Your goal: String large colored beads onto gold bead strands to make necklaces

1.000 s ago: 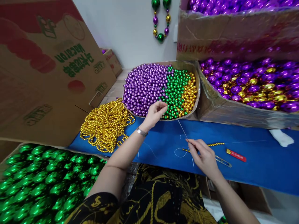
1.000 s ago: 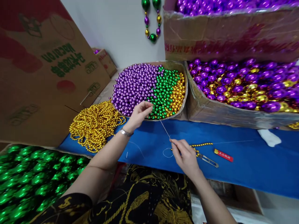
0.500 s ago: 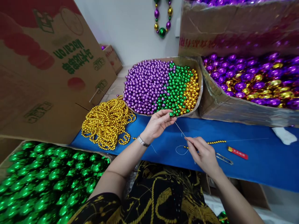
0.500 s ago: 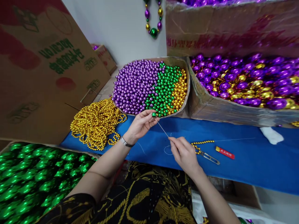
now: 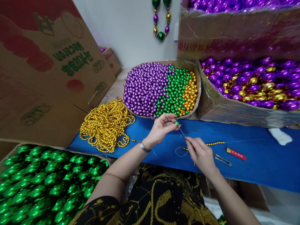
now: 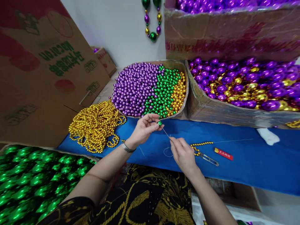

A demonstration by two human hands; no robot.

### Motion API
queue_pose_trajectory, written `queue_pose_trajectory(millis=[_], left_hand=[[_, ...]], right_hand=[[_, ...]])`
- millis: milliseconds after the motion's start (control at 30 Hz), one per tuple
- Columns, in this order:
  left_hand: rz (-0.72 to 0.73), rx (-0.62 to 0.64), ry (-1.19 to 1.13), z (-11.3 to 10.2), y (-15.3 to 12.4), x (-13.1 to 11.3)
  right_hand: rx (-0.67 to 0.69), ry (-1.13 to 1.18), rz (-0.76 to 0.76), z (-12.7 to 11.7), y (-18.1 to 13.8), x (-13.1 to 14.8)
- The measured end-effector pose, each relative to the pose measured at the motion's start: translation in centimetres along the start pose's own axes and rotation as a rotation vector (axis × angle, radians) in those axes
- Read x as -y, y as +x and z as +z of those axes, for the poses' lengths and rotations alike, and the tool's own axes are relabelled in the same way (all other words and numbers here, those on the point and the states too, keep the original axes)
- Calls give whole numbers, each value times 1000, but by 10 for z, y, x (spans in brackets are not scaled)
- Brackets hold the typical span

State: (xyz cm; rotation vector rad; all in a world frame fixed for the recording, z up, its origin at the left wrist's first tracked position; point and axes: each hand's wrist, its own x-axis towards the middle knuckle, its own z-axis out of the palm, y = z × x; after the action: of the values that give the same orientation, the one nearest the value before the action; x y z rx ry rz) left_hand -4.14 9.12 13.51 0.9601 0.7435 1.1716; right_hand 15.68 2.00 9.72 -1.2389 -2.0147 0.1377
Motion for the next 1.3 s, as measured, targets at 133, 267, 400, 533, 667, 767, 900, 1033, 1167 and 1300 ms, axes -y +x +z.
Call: queue_pose_trajectory(millis=[133,267,400,533,667,767,900,1033,1167,1300], left_hand=[[-49,115,80,10,-2,7],[-15,246,179,27,11,-1],[320,207,499,64,72,-16],[634,121,1043,112,170,-26],[512,20,1423,142,238,-23],[484,0,1449,145,245,-22],[542,106,887,130,203,-29],[156,244,184,93,127,-30],[-11,110,-44,47,62,-19],[-73,3,-133,17,27,-12]], right_hand=[[-34,52,44,0,4,-1],[-113,50,112,-13,3,-10],[-158,43,156,-28,-8,-22],[-217,41,183,-35,-19,-30],[-245,18,202,-38,-26,-36],[-257,8,210,-42,-28,-38],[-280,6,194,-46,-26,-37],[-269,49,131,-41,-21,-31],[-214,82,75,-26,-18,-23],[-163,119,4,-11,-15,-13]])
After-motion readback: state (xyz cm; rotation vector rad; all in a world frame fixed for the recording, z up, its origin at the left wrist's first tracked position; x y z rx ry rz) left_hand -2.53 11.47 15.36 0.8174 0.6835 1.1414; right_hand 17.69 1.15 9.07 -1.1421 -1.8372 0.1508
